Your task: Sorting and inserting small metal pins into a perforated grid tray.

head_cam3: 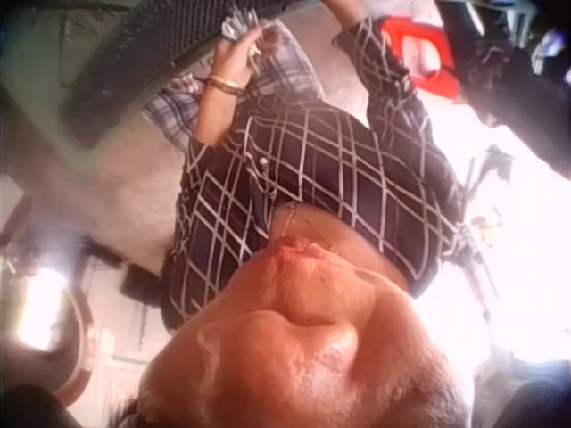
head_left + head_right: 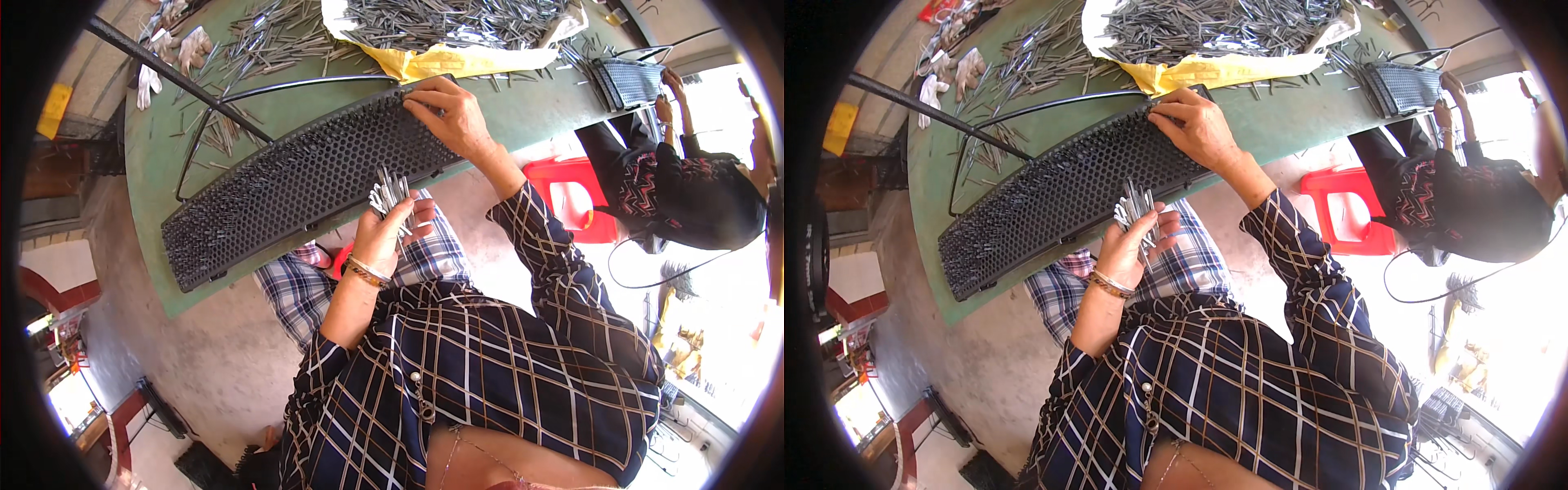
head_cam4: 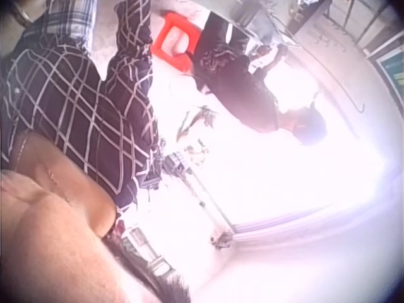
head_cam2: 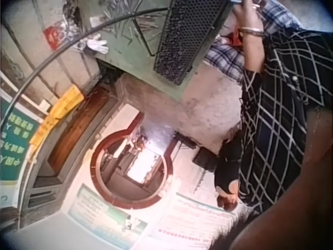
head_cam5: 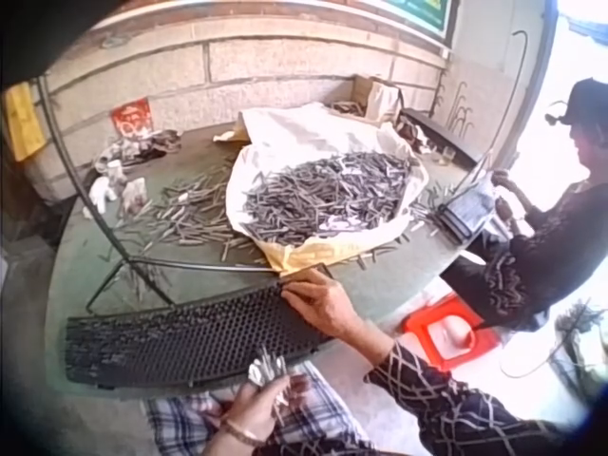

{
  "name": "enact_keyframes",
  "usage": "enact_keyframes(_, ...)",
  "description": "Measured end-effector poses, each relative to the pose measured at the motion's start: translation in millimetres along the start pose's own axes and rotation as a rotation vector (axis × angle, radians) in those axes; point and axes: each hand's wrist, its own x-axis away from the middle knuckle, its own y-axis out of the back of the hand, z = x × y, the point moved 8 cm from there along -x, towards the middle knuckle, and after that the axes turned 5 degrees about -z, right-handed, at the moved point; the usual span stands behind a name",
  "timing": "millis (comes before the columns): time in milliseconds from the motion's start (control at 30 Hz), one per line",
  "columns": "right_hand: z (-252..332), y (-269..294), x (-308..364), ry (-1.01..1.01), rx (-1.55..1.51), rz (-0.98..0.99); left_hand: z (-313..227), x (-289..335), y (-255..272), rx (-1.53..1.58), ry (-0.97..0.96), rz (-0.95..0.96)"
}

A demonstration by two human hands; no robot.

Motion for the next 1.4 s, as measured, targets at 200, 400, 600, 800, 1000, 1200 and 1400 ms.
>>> enact_keyframes(200, -12, 3, 5, -0.052, -0.037, -0.048, 0, 2, -3, -0.011, 0.008, 0.012)
enact_keyframes(400, 10, 5, 2, 0.003, 0.138, -0.043, -2, -5, -1, 0.099, 0.018, 0.074)
enact_keyframes(600, 18, -9, 30, -0.269, -0.259, 0.350, -9, -3, -6, 0.099, -0.050, 0.070)
enact_keyframes(800, 17, -22, 57, -0.608, -0.482, 0.506, -16, -1, -14, 0.055, -0.122, 0.080)
enact_keyframes(1000, -5, 14, 25, -0.637, -0.528, 0.163, -7, -6, 1, 0.041, -0.087, 0.000)
enact_keyframes(1200, -38, 18, 0, -0.417, -0.333, 0.002, -1, -3, -9, -0.016, -0.048, 0.031)
enact_keyframes(1400, -44, 15, -2, -0.314, -0.168, 0.010, 2, -3, -6, 0.005, -0.038, 0.030)
